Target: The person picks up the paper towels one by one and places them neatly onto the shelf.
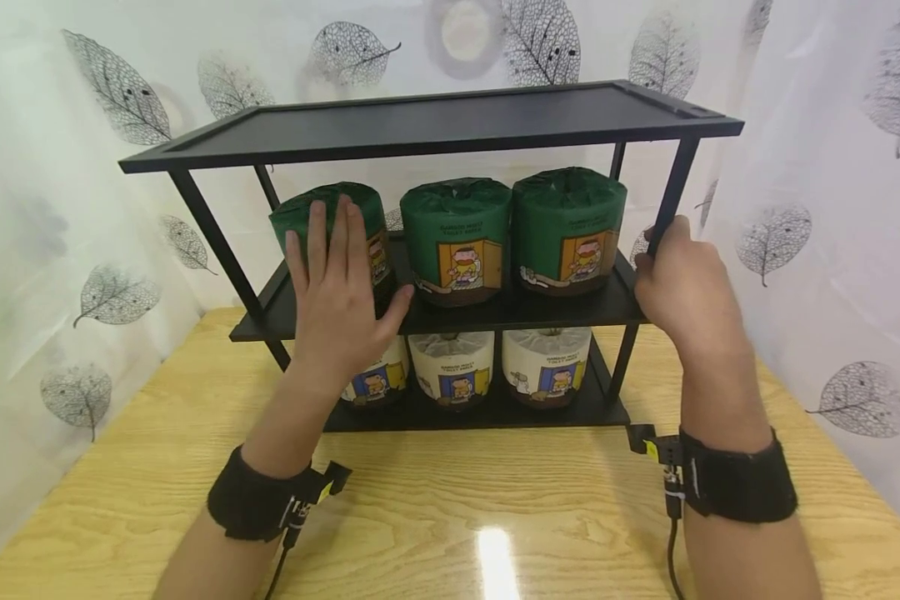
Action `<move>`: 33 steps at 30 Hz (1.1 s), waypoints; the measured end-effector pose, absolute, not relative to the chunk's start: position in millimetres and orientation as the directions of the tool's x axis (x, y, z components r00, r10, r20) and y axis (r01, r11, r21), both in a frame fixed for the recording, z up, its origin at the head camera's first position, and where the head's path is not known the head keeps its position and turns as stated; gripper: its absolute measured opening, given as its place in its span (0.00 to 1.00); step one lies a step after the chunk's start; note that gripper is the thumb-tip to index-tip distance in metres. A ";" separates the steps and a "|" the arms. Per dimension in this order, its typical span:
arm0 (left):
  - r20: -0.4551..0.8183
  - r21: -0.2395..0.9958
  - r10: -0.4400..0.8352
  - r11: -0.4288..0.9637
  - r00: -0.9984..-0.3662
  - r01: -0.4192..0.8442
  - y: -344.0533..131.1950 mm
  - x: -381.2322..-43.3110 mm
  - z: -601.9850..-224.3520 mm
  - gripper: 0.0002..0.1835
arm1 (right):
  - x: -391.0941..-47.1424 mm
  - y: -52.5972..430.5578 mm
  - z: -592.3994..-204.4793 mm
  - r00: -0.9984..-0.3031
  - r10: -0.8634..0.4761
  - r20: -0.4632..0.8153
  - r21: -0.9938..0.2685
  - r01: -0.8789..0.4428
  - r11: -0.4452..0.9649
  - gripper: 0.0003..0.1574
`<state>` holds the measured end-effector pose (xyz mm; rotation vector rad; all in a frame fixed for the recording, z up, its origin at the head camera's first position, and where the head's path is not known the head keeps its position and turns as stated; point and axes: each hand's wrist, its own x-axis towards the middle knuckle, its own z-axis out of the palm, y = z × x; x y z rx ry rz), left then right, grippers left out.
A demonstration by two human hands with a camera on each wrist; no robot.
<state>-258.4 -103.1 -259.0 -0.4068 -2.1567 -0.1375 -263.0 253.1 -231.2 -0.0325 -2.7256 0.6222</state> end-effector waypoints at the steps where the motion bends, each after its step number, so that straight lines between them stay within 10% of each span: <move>1: 0.802 -0.060 0.230 0.950 -0.552 0.308 -99.7 -260.6 -260.3 0.52 | -262.8 253.2 -231.0 -0.941 0.100 0.324 -0.428 -0.052 0.902 0.29; 15: 0.806 -0.022 0.222 0.937 -0.548 0.348 -105.5 -263.3 -260.6 0.50 | -262.6 252.8 -228.2 -0.942 0.108 0.318 -0.432 -0.043 0.901 0.29; 33: 0.874 0.039 0.306 0.729 -0.377 0.683 -149.8 -277.7 -255.6 0.39 | -264.2 259.5 -233.1 -0.951 0.077 0.299 -0.457 -0.072 0.886 0.27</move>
